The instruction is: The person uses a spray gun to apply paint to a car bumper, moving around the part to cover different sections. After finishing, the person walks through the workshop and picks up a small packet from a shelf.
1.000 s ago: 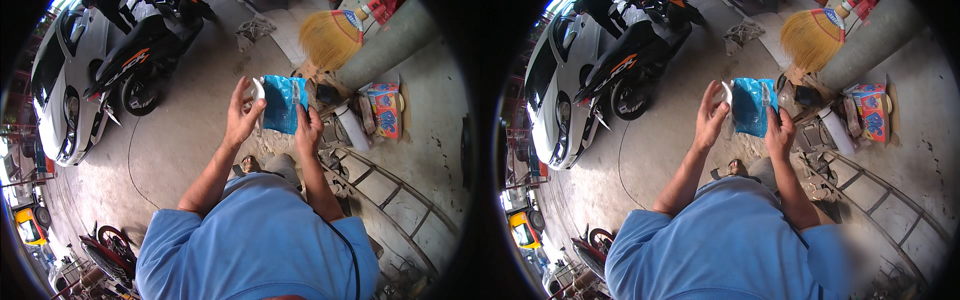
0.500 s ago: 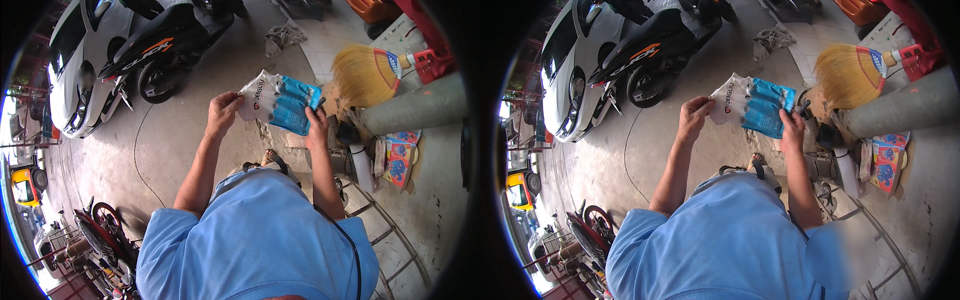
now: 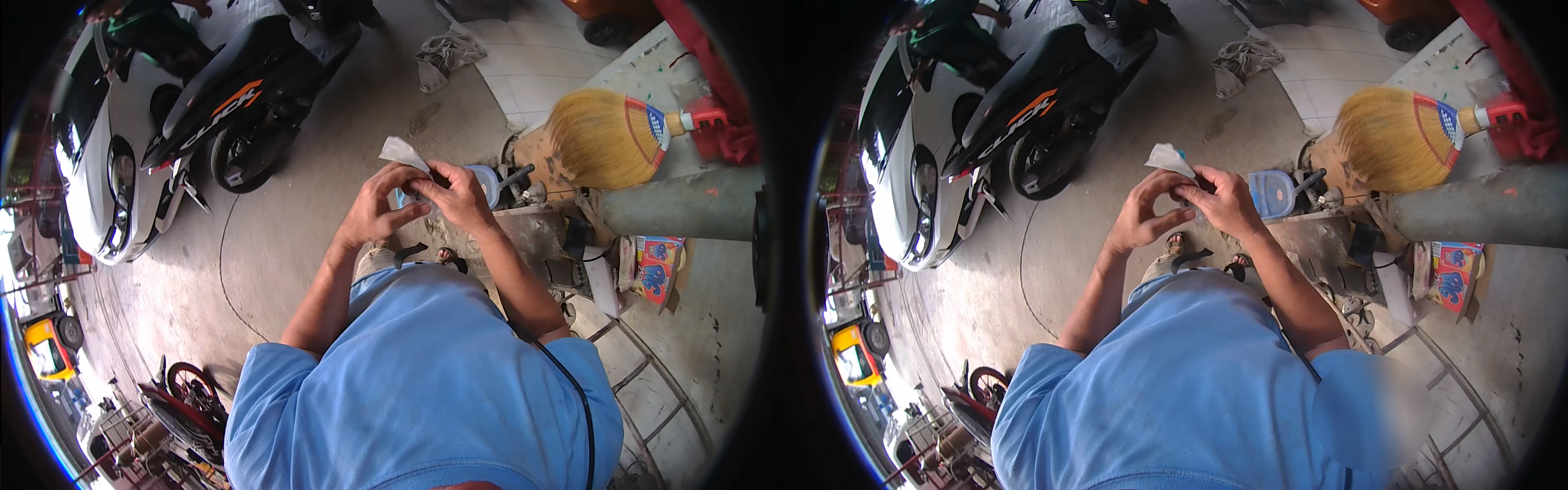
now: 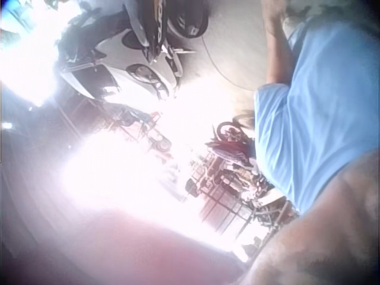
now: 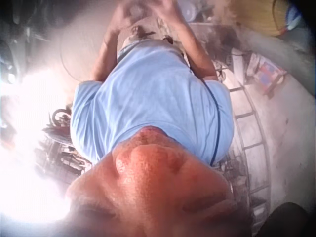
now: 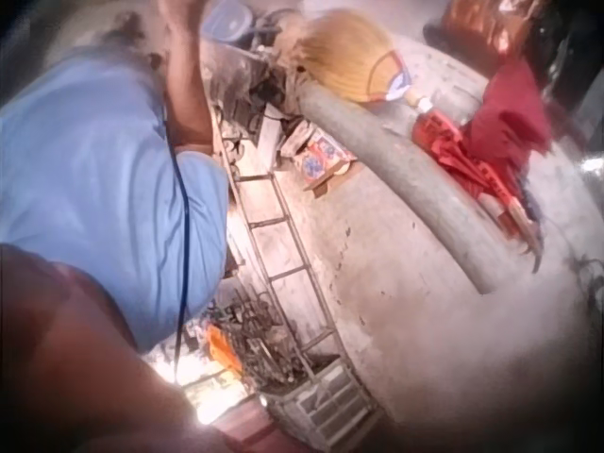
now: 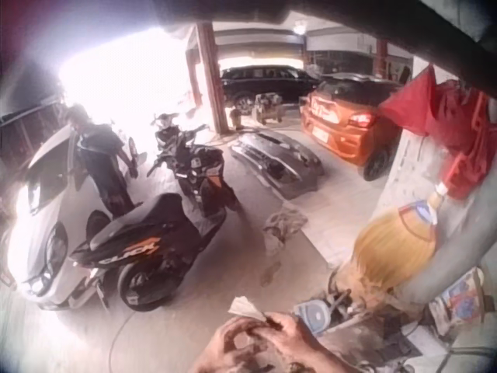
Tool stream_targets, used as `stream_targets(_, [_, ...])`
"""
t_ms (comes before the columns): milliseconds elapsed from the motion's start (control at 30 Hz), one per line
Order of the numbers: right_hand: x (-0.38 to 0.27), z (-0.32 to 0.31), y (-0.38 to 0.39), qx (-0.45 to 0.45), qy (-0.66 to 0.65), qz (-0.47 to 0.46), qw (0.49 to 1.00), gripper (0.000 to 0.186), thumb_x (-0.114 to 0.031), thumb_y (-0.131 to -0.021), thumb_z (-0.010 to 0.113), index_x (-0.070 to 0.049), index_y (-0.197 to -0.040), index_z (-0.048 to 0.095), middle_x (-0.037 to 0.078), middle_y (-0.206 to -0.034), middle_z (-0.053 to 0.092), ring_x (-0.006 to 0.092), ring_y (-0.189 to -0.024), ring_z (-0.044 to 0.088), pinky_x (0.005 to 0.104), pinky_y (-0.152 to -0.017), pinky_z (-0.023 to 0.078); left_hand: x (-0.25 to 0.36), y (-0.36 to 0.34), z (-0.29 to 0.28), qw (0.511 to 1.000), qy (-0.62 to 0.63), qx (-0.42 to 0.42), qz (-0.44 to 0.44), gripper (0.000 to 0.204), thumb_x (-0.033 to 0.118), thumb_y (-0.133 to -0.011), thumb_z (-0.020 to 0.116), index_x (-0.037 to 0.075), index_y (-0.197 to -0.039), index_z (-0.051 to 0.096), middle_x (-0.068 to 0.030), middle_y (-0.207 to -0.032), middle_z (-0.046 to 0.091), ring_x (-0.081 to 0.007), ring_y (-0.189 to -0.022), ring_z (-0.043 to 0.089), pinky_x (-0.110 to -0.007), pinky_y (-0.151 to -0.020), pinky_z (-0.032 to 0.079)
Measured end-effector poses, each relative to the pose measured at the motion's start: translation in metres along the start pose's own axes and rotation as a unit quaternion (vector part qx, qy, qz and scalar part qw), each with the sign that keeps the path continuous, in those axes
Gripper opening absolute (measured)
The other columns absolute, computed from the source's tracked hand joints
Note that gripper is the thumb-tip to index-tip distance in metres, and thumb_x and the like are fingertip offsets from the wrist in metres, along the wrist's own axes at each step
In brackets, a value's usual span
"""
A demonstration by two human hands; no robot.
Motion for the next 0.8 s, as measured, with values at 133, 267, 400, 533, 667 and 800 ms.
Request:
stream_targets(133, [0.005,0.014,-0.014,-0.075,-0.025,0.102,0.992,0.029,-0.017,-0.102,0.069,0.003,-0.123,0.071,0.002,-0.101,0.076,0.006,-0.088,0.063,0.0246,-0.078,0.052,-0.027,-0.004,-0.053,0.991,0.044,0.038,-0.121,0.04,0.002,-0.085,0.082,-0.002,-0.12,0.064,-0.0102,-0.132,0.058,-0.0139,-0.094,0.063,-0.028,-0.078,0.056])
stream_targets(267, [0.004,0.029,-0.035,-0.106,-0.007,0.176,0.979,0.028,-0.019,-0.102,0.068,0.004,-0.118,0.074,0.001,-0.096,0.075,0.0052,-0.087,0.061,0.0247,-0.077,0.051,-0.031,-0.012,-0.096,0.993,-0.02,0.098,-0.062,0.035,0.006,-0.086,0.083,0.001,-0.117,0.069,-0.0133,-0.136,0.059,-0.0155,-0.082,0.068,-0.029,-0.071,0.059])
stream_targets(400, [-0.004,0.054,-0.049,-0.092,0.105,0.183,0.973,0.027,-0.017,-0.095,0.076,0.001,-0.115,0.076,0.006,-0.091,0.078,0.0079,-0.083,0.066,0.0301,-0.075,0.054,-0.042,-0.029,-0.116,0.986,-0.083,-0.028,-0.142,0.015,0.013,-0.091,0.078,0.001,-0.097,0.073,-0.013,-0.088,0.072,-0.0165,-0.069,0.067,-0.031,-0.063,0.053])
stream_targets(533, [-0.013,0.079,-0.055,-0.052,0.201,0.067,0.976,0.031,-0.027,-0.085,0.084,-0.003,-0.103,0.078,0.016,-0.089,0.078,0.0284,-0.083,0.076,0.0389,-0.076,0.057,-0.044,-0.037,-0.12,0.987,-0.058,-0.01,-0.152,0.028,0.023,-0.088,0.084,0.0,-0.096,0.07,-0.0115,-0.082,0.069,-0.02,-0.065,0.067,-0.033,-0.061,0.052])
stream_targets(667, [-0.013,0.079,-0.059,0.071,0.256,0.146,0.953,0.041,-0.035,-0.078,0.09,-0.001,-0.095,0.076,0.019,-0.078,0.074,0.0345,-0.074,0.075,0.0415,-0.069,0.057,-0.032,-0.03,-0.116,0.98,-0.123,0.13,-0.085,0.043,0.027,-0.081,0.091,0.002,-0.106,0.066,-0.0103,-0.098,0.063,-0.018,-0.067,0.066,-0.032,-0.061,0.055])
stream_targets(800, [-0.018,0.079,-0.057,0.094,0.234,0.044,0.967,0.038,-0.034,-0.08,0.089,0.0,-0.083,0.071,0.02,-0.067,0.067,0.0314,-0.06,0.067,0.0416,-0.058,0.052,-0.034,-0.023,-0.105,0.983,-0.083,0.125,-0.103,0.032,0.012,-0.083,0.084,0.002,-0.1,0.059,-0.0098,-0.095,0.059,-0.0199,-0.071,0.065,-0.033,-0.062,0.055])
Point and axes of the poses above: each hand's wrist, its own y-axis away from the middle knuckle, its own z-axis out of the palm, x = y × z, the point moved 3 cm from there along -y, towards the middle knuckle
